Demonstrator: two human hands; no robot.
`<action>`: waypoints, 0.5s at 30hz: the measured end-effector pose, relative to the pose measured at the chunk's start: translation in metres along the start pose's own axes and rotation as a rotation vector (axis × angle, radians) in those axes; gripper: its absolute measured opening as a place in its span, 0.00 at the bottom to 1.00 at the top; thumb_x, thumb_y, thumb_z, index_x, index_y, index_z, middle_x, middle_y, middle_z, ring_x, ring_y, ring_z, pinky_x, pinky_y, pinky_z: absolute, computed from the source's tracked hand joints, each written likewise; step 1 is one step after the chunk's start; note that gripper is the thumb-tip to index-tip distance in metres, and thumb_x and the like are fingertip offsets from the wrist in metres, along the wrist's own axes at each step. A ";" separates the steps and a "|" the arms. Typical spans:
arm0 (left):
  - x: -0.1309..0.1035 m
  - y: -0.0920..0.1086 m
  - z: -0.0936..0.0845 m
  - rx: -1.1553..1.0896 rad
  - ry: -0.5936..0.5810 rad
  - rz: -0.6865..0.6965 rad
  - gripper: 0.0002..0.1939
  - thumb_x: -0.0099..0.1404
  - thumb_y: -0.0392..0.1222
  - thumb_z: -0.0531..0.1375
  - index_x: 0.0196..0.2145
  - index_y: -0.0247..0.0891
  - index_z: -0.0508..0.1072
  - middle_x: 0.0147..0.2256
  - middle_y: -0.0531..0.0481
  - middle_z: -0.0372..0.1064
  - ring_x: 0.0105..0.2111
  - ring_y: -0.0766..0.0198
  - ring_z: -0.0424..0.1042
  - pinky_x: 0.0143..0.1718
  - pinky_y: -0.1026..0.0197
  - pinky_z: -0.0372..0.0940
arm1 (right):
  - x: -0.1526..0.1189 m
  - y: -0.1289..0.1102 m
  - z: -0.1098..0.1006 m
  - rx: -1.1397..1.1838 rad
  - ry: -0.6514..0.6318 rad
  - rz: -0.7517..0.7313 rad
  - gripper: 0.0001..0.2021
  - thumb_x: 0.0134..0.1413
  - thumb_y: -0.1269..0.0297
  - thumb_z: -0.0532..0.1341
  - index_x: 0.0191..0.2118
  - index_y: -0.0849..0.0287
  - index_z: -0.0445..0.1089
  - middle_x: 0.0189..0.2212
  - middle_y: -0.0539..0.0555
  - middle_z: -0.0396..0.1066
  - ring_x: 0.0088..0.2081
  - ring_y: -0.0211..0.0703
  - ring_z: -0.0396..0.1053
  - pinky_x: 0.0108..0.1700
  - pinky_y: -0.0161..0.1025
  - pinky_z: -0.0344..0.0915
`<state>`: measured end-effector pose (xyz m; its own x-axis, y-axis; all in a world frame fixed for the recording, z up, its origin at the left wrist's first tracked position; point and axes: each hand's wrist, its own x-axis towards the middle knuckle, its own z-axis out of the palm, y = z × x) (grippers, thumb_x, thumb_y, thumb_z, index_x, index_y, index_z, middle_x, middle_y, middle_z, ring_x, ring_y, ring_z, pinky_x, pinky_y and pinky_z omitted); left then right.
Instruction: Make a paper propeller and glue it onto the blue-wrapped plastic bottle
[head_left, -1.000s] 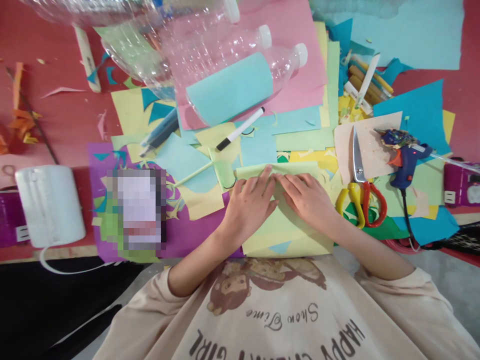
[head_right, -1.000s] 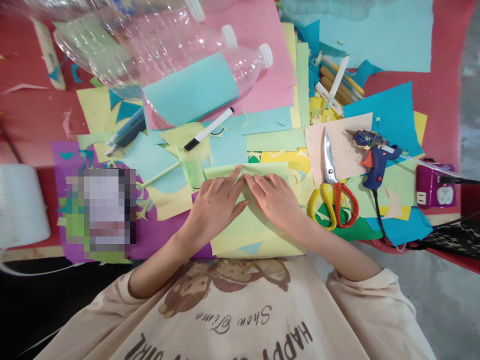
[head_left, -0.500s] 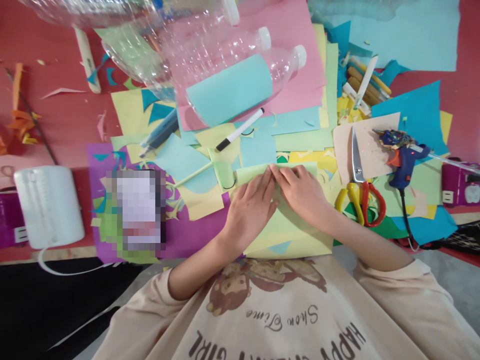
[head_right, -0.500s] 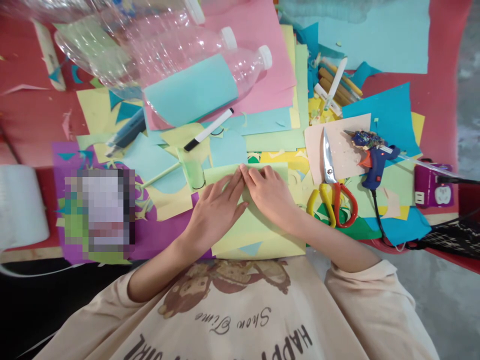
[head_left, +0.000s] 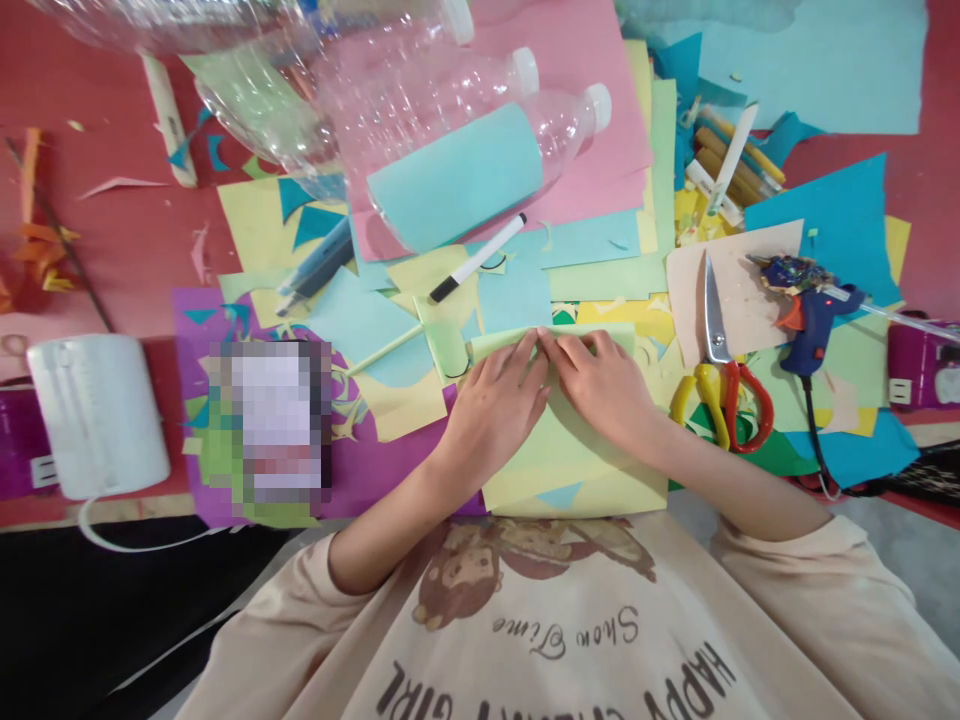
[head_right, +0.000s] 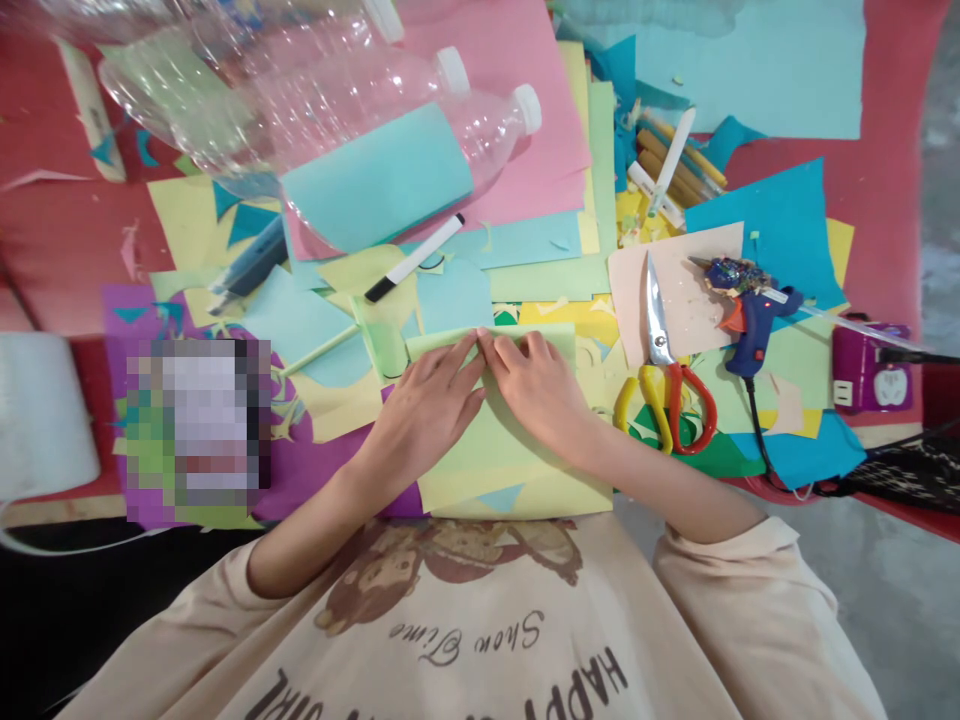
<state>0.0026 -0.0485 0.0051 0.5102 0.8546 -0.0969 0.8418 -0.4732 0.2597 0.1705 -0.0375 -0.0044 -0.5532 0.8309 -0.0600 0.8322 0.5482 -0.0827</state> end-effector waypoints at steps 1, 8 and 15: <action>0.001 0.000 0.000 -0.004 -0.002 -0.005 0.20 0.71 0.39 0.47 0.57 0.33 0.65 0.61 0.38 0.61 0.54 0.50 0.67 0.49 0.50 0.66 | 0.001 0.000 0.000 0.006 -0.004 0.003 0.25 0.61 0.77 0.49 0.64 0.66 0.58 0.43 0.62 0.68 0.40 0.51 0.60 0.38 0.45 0.66; 0.001 0.001 0.003 0.055 0.037 0.010 0.18 0.71 0.40 0.48 0.54 0.33 0.67 0.60 0.37 0.62 0.51 0.49 0.67 0.48 0.49 0.67 | 0.004 0.000 -0.001 -0.019 -0.003 -0.006 0.24 0.61 0.78 0.47 0.62 0.67 0.59 0.40 0.63 0.68 0.40 0.52 0.59 0.37 0.46 0.65; 0.001 0.003 0.006 0.119 0.091 0.015 0.16 0.70 0.41 0.50 0.51 0.35 0.68 0.58 0.38 0.64 0.48 0.50 0.69 0.45 0.50 0.68 | 0.007 -0.001 -0.003 -0.031 -0.018 -0.002 0.24 0.61 0.78 0.46 0.61 0.69 0.60 0.41 0.64 0.68 0.40 0.53 0.60 0.37 0.46 0.65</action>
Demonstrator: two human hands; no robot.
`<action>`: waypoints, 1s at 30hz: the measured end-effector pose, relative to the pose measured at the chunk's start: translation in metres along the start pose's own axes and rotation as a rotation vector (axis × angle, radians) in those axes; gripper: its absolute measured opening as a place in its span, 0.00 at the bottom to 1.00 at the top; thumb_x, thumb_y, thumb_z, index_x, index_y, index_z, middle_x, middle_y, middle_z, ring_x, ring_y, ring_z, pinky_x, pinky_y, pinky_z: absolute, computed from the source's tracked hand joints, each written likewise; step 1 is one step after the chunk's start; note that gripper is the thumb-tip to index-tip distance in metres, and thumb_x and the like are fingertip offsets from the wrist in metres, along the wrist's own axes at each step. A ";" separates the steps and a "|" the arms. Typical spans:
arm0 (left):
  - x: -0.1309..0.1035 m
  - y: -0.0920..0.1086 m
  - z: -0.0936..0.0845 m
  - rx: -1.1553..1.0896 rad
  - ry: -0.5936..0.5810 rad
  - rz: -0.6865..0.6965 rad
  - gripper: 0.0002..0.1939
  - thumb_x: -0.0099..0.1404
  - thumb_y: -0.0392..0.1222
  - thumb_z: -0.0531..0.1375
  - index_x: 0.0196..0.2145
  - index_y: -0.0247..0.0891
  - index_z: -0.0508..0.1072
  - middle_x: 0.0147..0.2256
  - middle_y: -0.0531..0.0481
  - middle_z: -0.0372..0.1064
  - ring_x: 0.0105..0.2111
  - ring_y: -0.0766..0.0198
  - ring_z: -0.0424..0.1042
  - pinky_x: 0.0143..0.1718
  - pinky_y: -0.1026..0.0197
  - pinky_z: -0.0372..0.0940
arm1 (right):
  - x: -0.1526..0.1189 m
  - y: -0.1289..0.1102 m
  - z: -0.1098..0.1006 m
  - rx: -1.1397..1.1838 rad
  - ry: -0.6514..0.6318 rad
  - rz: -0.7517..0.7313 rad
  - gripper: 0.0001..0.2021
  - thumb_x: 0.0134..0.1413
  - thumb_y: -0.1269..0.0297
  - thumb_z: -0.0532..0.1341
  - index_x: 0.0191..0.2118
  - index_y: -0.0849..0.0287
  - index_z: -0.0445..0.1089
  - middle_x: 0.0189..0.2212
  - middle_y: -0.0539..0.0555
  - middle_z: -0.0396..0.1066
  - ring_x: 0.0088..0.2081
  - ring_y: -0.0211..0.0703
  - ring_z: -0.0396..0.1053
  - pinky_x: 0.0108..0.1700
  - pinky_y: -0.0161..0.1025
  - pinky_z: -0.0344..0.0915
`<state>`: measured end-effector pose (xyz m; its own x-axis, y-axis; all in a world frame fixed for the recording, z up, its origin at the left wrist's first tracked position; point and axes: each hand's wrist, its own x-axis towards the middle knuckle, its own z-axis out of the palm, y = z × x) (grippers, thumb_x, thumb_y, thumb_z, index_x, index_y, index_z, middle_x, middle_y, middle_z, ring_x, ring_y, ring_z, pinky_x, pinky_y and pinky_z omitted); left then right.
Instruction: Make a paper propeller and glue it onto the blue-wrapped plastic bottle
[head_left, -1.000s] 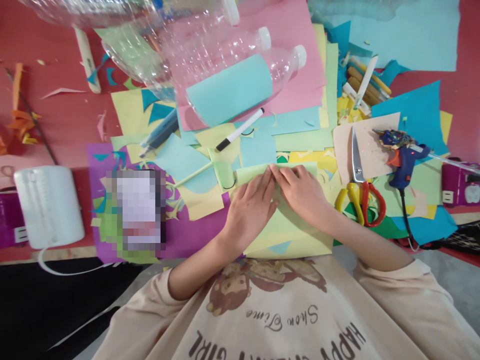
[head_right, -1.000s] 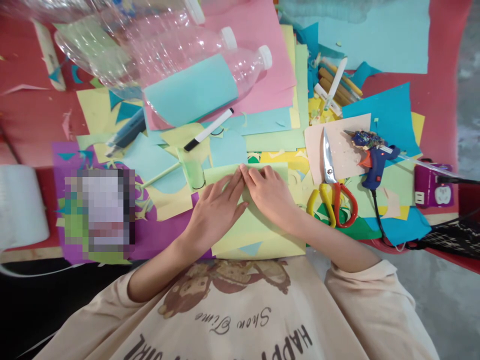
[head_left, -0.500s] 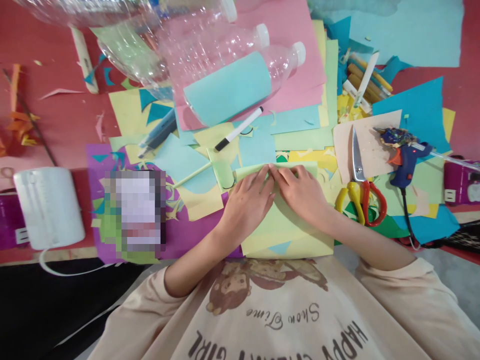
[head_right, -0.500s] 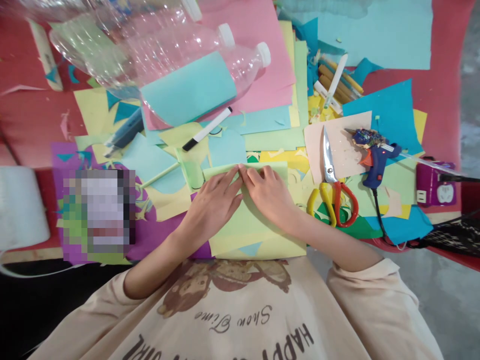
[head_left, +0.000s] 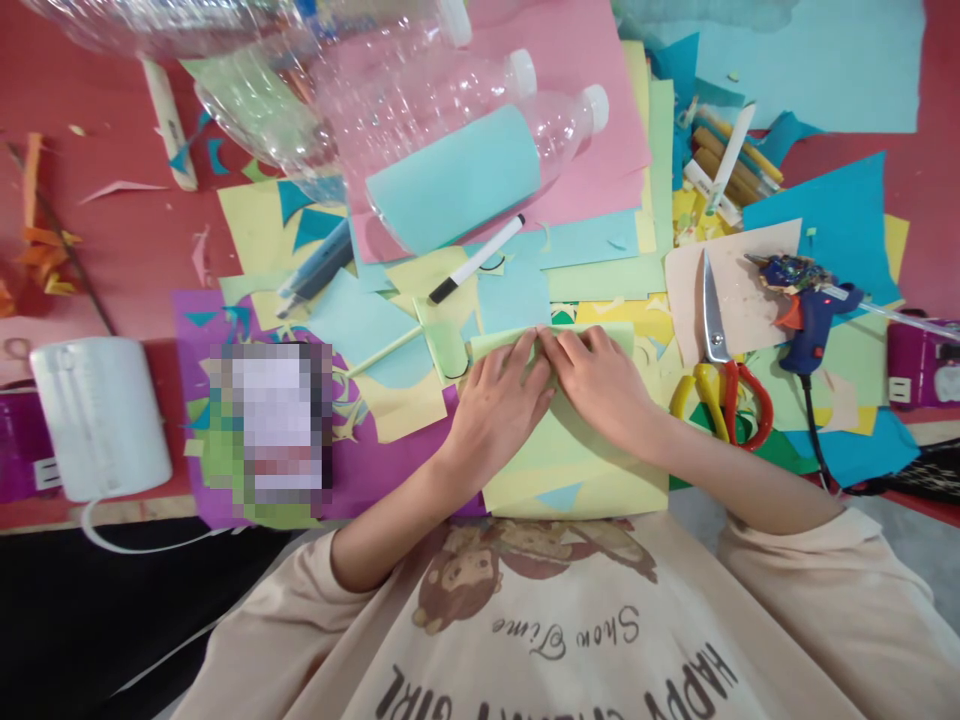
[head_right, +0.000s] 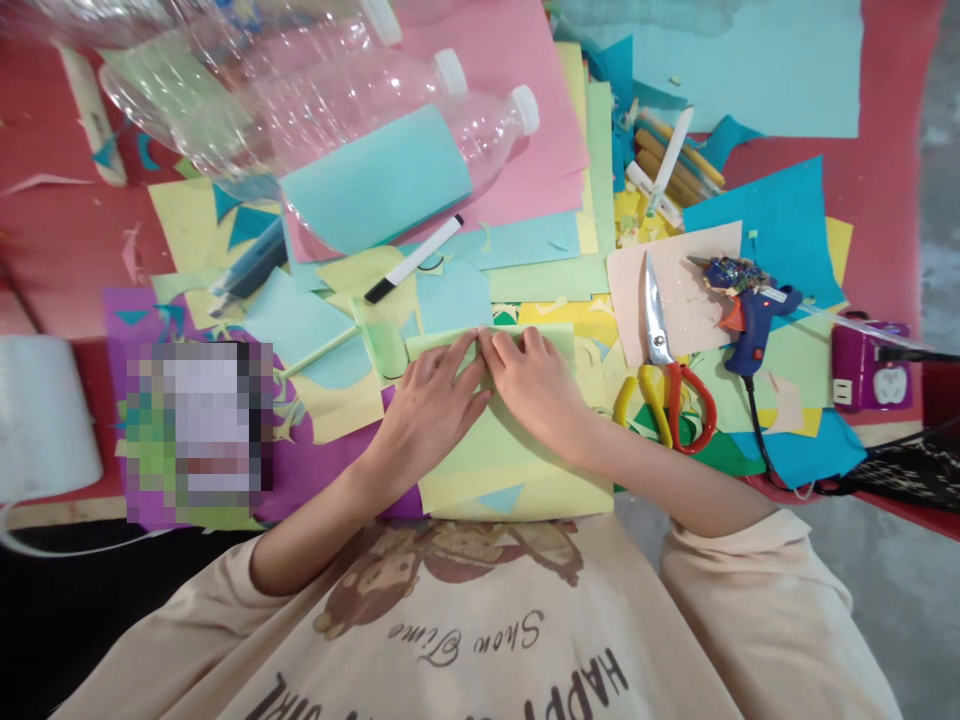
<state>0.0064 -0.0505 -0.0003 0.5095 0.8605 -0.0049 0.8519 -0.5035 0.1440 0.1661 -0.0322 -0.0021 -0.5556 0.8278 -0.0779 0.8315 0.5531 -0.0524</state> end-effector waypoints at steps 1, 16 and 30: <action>0.000 0.000 0.000 0.005 0.003 -0.001 0.15 0.70 0.41 0.50 0.51 0.35 0.68 0.58 0.38 0.64 0.48 0.50 0.69 0.44 0.50 0.68 | 0.000 0.000 0.000 0.001 -0.007 -0.002 0.24 0.62 0.77 0.46 0.61 0.70 0.60 0.41 0.64 0.68 0.40 0.53 0.60 0.38 0.46 0.65; 0.002 0.000 -0.004 0.002 -0.126 -0.038 0.20 0.72 0.43 0.47 0.57 0.36 0.66 0.62 0.37 0.58 0.49 0.49 0.67 0.46 0.49 0.68 | -0.016 0.023 -0.004 -0.086 0.023 -0.008 0.22 0.63 0.75 0.49 0.62 0.72 0.59 0.40 0.59 0.69 0.38 0.49 0.61 0.37 0.44 0.57; -0.010 -0.013 -0.018 -0.064 -0.084 -0.122 0.21 0.71 0.46 0.48 0.56 0.35 0.68 0.60 0.40 0.63 0.53 0.45 0.66 0.47 0.46 0.66 | -0.032 0.046 -0.009 -0.196 0.082 0.067 0.20 0.63 0.67 0.53 0.59 0.69 0.64 0.37 0.57 0.70 0.36 0.49 0.61 0.37 0.44 0.53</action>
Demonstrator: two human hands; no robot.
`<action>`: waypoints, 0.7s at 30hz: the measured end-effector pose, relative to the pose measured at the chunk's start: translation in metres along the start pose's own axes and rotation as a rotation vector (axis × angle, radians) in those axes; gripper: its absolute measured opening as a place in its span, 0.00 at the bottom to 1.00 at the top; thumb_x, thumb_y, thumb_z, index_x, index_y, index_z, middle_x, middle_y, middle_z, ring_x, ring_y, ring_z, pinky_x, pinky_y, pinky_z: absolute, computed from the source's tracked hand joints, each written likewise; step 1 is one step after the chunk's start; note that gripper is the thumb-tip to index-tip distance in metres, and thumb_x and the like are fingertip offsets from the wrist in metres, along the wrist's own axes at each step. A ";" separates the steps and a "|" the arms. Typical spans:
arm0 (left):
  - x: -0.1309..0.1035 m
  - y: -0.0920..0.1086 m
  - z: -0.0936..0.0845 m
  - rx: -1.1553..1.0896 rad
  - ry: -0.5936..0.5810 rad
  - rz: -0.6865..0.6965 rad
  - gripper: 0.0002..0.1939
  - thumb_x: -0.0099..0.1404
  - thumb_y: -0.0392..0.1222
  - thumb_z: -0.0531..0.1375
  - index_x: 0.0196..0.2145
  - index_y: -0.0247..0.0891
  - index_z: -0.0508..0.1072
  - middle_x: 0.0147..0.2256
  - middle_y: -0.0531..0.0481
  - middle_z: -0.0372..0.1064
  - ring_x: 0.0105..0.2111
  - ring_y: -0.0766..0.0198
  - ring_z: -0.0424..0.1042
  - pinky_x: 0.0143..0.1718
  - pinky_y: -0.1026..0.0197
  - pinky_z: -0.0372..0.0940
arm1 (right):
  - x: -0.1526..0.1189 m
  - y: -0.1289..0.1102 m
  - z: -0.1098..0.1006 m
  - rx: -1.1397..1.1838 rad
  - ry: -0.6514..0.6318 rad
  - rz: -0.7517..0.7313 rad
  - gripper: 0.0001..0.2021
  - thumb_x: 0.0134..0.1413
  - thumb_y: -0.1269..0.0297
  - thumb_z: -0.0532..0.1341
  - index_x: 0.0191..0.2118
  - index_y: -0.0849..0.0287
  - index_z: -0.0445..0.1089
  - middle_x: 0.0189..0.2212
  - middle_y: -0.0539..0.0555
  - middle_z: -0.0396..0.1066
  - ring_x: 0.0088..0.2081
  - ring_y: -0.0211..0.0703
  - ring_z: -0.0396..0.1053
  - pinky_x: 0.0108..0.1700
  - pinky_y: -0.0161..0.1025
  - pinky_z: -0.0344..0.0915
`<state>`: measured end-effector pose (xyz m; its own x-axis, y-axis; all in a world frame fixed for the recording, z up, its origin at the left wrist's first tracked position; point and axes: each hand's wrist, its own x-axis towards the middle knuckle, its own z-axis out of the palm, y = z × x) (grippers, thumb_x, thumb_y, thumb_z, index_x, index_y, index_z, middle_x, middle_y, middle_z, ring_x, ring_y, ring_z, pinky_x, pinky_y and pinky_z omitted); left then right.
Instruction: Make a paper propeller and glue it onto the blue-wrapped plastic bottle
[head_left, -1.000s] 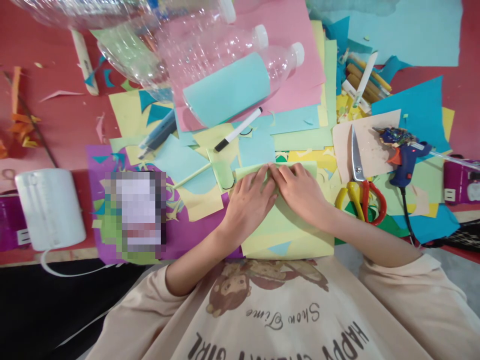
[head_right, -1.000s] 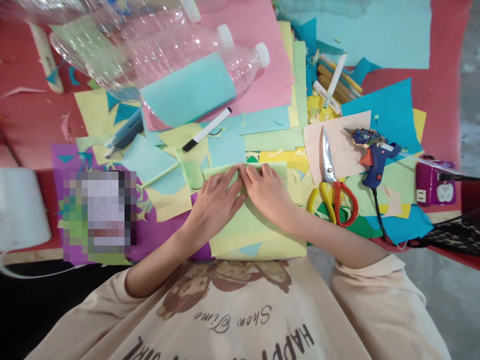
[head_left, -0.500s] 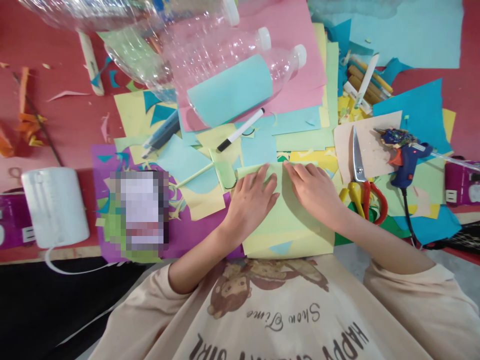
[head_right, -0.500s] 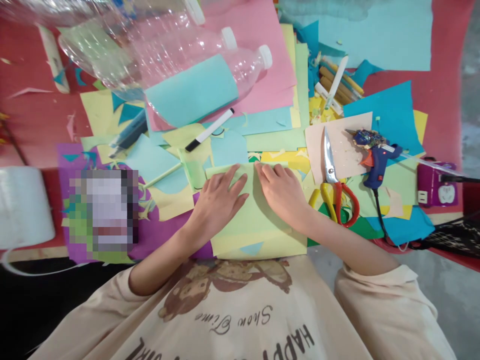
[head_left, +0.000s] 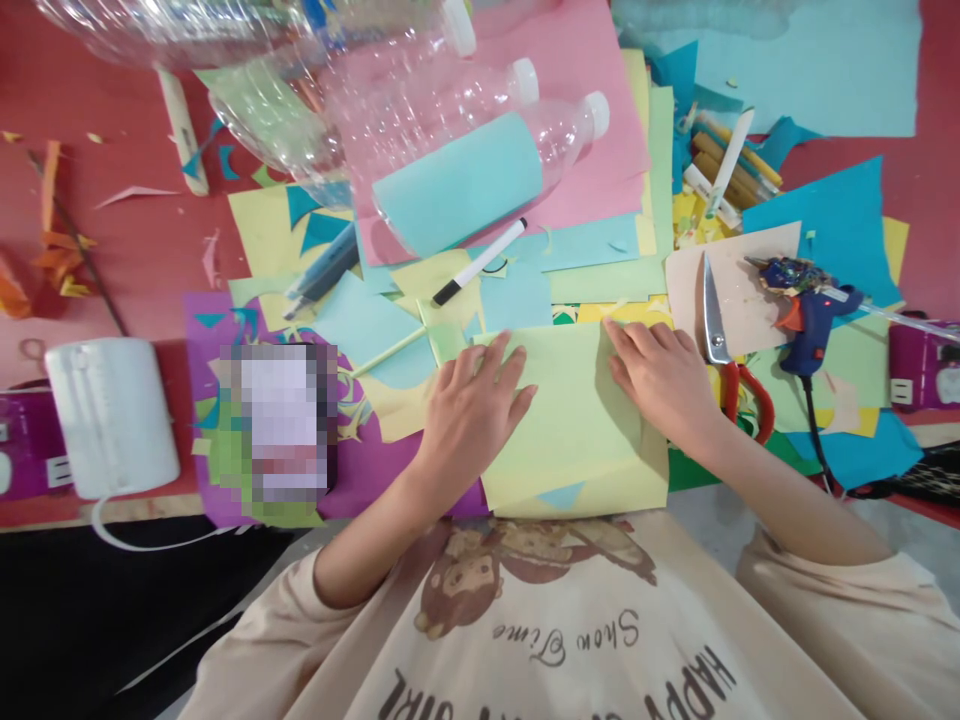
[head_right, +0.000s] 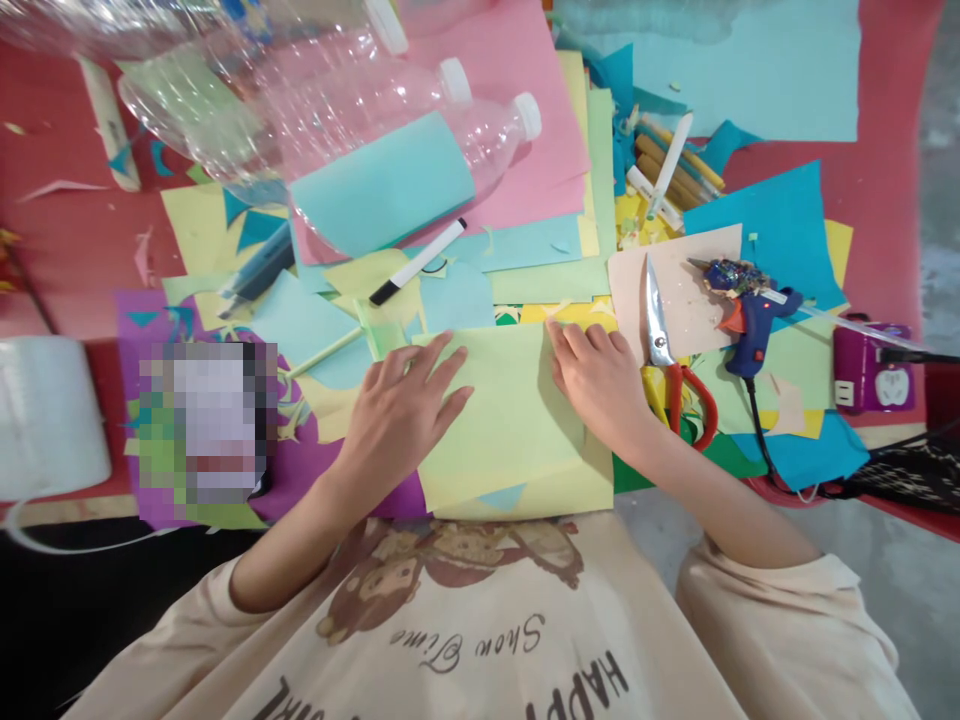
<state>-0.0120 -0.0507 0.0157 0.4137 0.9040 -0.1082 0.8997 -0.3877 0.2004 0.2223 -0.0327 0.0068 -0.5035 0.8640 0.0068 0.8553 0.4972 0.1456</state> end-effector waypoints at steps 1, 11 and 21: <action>-0.002 -0.003 -0.001 0.010 0.002 -0.010 0.21 0.71 0.46 0.48 0.56 0.35 0.68 0.60 0.40 0.63 0.53 0.45 0.66 0.47 0.45 0.66 | -0.001 0.001 0.001 0.002 0.015 0.007 0.20 0.63 0.66 0.54 0.58 0.68 0.65 0.37 0.56 0.70 0.37 0.49 0.61 0.37 0.44 0.53; -0.010 -0.012 -0.002 0.087 0.006 -0.032 0.21 0.71 0.45 0.49 0.58 0.42 0.68 0.60 0.38 0.62 0.53 0.43 0.66 0.43 0.46 0.65 | -0.006 0.008 0.009 0.014 0.099 0.032 0.19 0.64 0.60 0.55 0.54 0.67 0.68 0.35 0.56 0.71 0.37 0.49 0.63 0.37 0.43 0.55; -0.016 -0.014 0.003 0.139 0.031 -0.028 0.22 0.70 0.43 0.50 0.60 0.46 0.65 0.61 0.36 0.60 0.54 0.44 0.65 0.44 0.47 0.65 | -0.009 0.011 0.013 0.052 0.067 0.084 0.25 0.64 0.53 0.54 0.55 0.70 0.66 0.36 0.60 0.69 0.38 0.51 0.64 0.38 0.44 0.58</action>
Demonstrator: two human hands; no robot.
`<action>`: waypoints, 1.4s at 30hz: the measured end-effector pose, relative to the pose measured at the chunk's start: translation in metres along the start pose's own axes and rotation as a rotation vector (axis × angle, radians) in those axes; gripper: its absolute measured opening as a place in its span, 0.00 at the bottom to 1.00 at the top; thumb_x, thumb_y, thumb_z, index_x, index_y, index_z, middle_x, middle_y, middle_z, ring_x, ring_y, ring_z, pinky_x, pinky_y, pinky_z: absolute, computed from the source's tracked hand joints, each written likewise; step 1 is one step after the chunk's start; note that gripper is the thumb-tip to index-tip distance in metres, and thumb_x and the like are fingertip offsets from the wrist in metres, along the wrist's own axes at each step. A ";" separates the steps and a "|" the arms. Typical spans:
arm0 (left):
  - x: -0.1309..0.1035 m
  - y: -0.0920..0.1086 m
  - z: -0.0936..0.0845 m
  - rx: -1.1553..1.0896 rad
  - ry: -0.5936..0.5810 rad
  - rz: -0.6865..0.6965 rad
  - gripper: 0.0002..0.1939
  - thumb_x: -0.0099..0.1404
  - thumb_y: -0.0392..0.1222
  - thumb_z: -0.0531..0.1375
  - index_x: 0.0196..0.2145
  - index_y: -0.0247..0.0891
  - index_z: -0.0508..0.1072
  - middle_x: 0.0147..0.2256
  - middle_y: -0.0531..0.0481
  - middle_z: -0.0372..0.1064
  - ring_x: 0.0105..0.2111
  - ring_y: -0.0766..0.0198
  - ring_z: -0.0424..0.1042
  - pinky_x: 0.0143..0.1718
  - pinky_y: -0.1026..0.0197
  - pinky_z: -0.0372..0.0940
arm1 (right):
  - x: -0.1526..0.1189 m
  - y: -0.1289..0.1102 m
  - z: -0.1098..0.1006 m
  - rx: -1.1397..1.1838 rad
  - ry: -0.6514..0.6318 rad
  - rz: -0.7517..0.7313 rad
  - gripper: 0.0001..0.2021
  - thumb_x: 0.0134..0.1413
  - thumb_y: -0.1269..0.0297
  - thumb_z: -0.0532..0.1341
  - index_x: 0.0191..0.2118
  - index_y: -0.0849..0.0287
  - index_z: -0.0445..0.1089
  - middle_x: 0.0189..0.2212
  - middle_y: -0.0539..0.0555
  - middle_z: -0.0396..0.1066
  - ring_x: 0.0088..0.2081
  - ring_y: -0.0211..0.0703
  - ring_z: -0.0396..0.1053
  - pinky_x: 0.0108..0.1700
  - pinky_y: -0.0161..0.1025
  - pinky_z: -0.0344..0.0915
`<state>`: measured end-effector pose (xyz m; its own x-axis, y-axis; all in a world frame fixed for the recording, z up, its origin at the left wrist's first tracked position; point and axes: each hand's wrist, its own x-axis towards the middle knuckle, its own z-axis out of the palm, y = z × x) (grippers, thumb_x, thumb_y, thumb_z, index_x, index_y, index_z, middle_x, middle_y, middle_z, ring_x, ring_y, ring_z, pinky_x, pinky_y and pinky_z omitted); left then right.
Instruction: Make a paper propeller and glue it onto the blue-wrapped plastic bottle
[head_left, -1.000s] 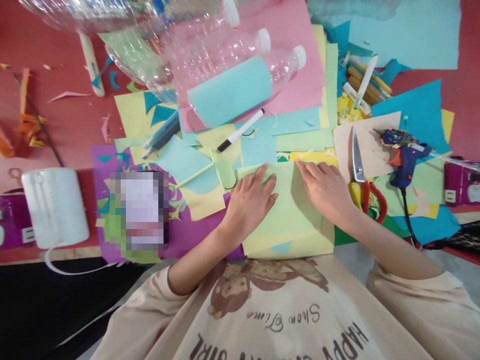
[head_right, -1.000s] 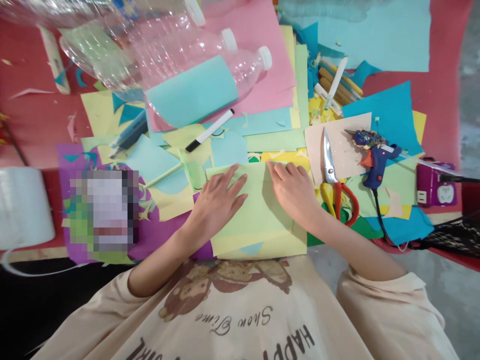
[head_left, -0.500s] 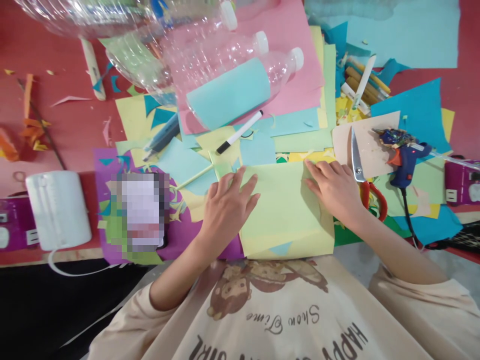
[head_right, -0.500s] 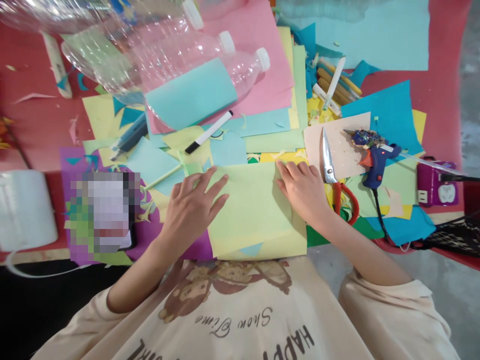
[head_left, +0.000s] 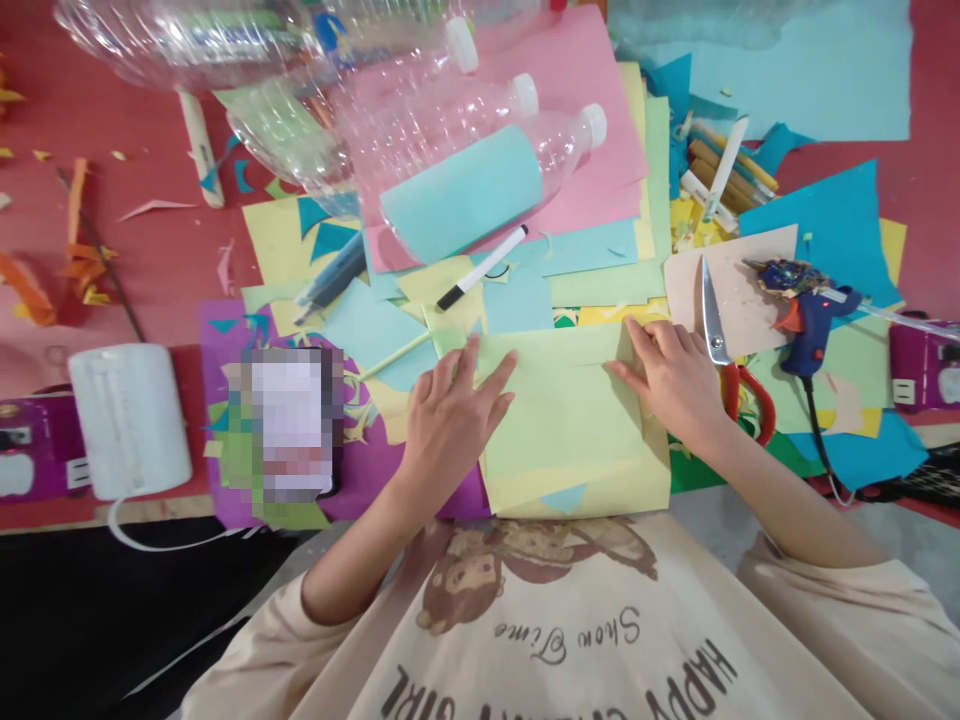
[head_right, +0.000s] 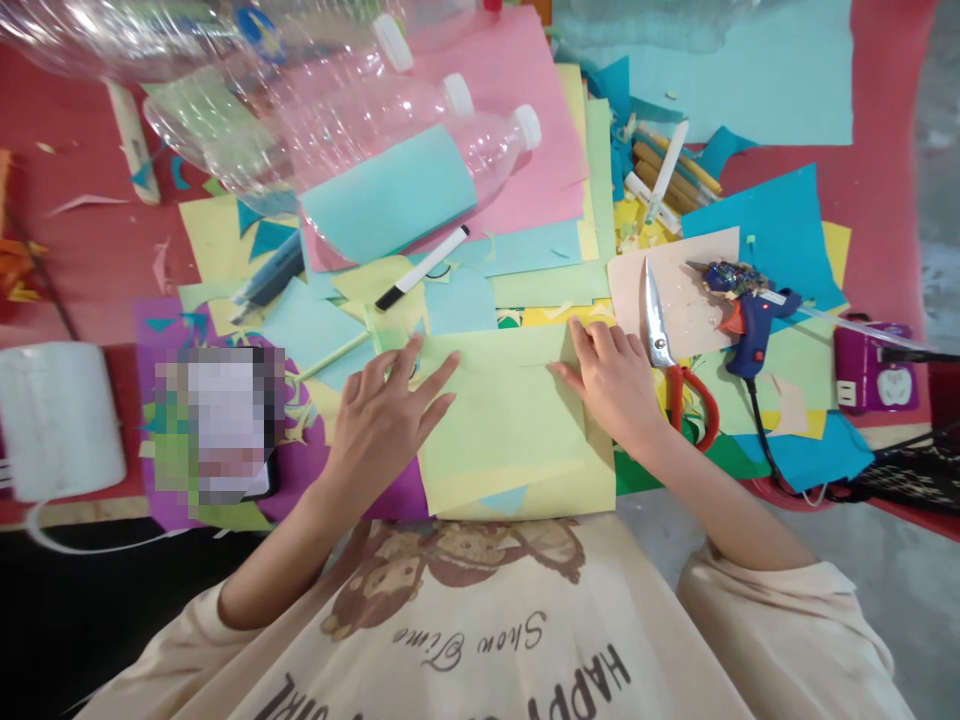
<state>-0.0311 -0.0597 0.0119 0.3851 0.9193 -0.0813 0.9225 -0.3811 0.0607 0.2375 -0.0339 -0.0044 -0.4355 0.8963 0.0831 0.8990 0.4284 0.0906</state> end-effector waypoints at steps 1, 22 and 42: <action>0.001 0.000 -0.001 -0.011 0.006 -0.003 0.21 0.70 0.43 0.50 0.59 0.46 0.66 0.60 0.36 0.61 0.53 0.44 0.65 0.45 0.46 0.65 | 0.000 0.001 0.000 0.007 0.006 -0.004 0.25 0.63 0.52 0.54 0.55 0.70 0.67 0.37 0.60 0.70 0.38 0.51 0.64 0.38 0.44 0.59; 0.072 -0.006 -0.023 -0.418 0.032 -0.011 0.14 0.67 0.37 0.49 0.39 0.39 0.74 0.36 0.45 0.74 0.40 0.52 0.71 0.43 0.53 0.64 | -0.004 0.013 -0.029 0.402 0.188 0.102 0.17 0.64 0.64 0.53 0.57 0.60 0.62 0.41 0.58 0.73 0.40 0.45 0.70 0.44 0.42 0.67; 0.079 -0.014 0.001 -1.892 0.131 -0.390 0.15 0.54 0.39 0.61 0.41 0.44 0.65 0.38 0.53 0.72 0.39 0.61 0.75 0.38 0.57 0.74 | -0.064 0.035 -0.047 0.018 -0.353 0.485 0.30 0.57 0.49 0.58 0.62 0.59 0.59 0.36 0.64 0.76 0.28 0.56 0.73 0.23 0.41 0.56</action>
<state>-0.0137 0.0183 0.0037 0.1097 0.9489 -0.2961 -0.3090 0.3156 0.8972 0.2948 -0.0816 0.0398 0.0630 0.9726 -0.2238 0.9934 -0.0395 0.1078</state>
